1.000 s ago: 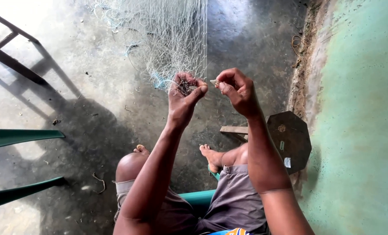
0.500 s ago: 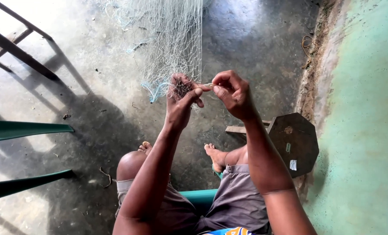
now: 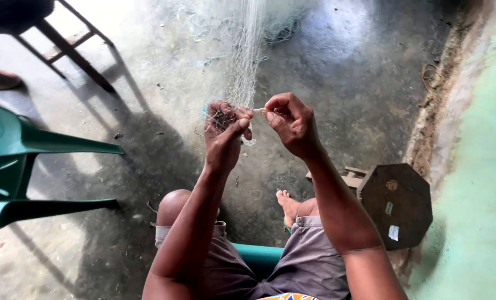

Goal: Repairing a fishing net using a netting needle to weave and tie knots in the mesh.

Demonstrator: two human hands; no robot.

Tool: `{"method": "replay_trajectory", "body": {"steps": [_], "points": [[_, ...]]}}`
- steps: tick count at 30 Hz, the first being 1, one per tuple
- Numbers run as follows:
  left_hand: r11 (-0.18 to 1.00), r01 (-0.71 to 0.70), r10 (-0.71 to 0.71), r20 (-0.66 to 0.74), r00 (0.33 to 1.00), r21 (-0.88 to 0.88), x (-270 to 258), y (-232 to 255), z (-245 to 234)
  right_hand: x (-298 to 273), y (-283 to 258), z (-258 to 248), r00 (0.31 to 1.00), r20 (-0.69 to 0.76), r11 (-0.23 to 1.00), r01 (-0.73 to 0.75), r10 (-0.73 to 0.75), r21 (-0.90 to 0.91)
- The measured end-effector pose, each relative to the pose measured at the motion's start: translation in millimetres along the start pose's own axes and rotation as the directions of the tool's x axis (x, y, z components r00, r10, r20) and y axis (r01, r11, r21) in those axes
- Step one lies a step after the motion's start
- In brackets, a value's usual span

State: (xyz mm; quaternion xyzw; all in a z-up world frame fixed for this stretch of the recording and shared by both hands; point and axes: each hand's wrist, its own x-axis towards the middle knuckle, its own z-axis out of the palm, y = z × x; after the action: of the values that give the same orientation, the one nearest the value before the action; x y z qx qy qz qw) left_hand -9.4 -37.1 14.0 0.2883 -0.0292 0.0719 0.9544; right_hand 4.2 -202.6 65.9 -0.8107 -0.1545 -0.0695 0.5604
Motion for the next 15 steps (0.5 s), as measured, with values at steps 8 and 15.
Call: {"method": "replay_trajectory", "body": {"steps": [8, 15], "points": [[0.999, 0.008, -0.010, -0.050, 0.999, -0.048, -11.7, 29.8, -20.4, 5.0, -14.1, 32.2, 0.998, 0.063, 0.996, 0.024, -0.030, 0.080], [0.993, 0.095, -0.102, -0.114, 0.988, -0.069, -17.9, 31.5, -16.8, -2.2, -14.6, 38.6, 0.998, 0.059, 0.998, 0.001, -0.005, 0.067]]}}
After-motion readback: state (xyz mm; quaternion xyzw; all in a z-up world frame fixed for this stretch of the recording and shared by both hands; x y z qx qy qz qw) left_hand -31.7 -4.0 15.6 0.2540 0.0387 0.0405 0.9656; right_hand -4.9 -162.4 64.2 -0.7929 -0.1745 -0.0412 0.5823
